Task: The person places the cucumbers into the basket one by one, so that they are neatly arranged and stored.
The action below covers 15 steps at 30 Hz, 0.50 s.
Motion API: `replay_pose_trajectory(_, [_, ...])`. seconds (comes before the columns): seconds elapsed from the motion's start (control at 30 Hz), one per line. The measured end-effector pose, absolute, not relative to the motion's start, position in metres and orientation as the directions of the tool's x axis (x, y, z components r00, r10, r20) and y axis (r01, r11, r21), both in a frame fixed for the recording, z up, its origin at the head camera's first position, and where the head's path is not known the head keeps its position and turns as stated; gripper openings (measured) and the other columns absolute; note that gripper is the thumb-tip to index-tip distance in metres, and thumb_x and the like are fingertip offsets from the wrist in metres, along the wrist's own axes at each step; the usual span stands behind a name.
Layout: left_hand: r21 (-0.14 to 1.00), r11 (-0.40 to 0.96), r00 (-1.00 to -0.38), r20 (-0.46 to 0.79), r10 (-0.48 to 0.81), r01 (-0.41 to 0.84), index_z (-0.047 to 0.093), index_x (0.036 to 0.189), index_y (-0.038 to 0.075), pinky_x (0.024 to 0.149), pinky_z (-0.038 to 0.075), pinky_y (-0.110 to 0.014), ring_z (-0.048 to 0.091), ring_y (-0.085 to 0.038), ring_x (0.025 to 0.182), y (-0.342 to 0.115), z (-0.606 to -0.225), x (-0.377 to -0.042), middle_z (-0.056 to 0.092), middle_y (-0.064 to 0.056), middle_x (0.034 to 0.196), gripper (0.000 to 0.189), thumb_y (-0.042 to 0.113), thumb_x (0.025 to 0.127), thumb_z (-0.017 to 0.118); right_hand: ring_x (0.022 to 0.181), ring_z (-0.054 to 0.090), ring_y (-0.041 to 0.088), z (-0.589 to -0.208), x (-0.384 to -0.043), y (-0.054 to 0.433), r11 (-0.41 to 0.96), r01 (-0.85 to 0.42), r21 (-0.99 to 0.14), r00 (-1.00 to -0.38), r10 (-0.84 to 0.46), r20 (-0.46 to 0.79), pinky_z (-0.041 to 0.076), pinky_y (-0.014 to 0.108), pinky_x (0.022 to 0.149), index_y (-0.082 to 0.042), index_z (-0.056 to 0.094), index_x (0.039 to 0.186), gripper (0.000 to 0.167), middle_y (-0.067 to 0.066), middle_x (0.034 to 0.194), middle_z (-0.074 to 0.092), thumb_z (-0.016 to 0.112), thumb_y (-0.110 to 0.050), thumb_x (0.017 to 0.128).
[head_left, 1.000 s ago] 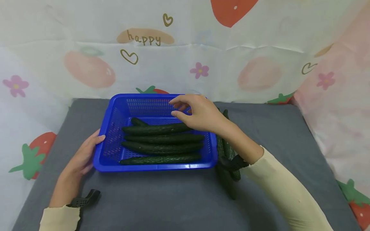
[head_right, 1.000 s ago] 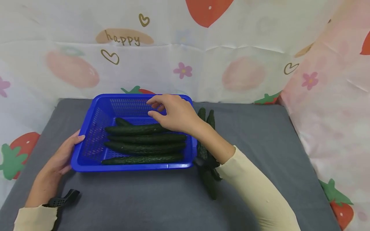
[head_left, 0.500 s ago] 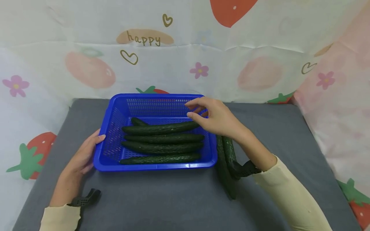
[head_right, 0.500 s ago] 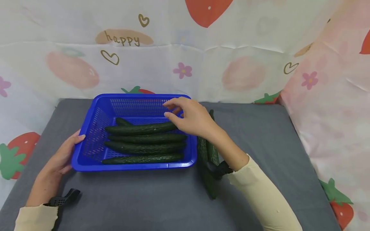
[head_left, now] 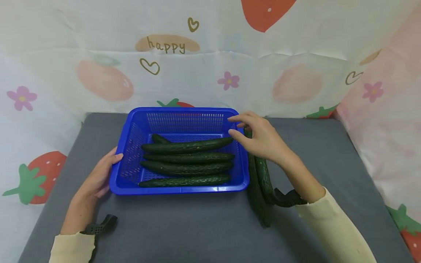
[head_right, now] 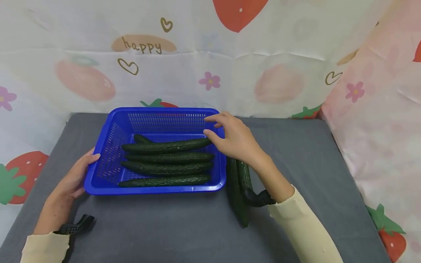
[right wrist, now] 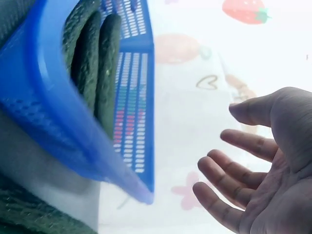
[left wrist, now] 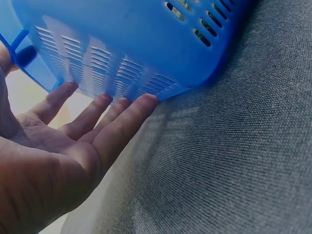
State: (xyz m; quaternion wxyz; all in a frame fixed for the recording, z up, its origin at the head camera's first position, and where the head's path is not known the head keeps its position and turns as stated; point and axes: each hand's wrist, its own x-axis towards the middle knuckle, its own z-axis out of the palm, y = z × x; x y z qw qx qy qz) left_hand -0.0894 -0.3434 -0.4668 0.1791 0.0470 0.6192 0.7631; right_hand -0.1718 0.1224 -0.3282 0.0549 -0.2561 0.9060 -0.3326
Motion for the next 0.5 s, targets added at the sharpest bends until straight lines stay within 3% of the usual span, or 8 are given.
replay_pose_trajectory(0.5, [0.963,-0.173,-0.933,-0.143,0.331,-0.209,0.027,0.161,0.021,0.091,0.064,-0.035,0.073,-0.014,0.119,-0.344,-0.467,-0.088,0.068,0.006,0.137,0.045,0.026,0.116,0.031,0.131,0.062,0.039,-0.357,-0.164,0.152,0.651,-0.330,-0.684,-0.906,-0.423,0.034,0.053,0.057,0.108,-0.006,0.060,0.146,0.044,0.020,0.147,0.059,0.064,-0.026,0.107])
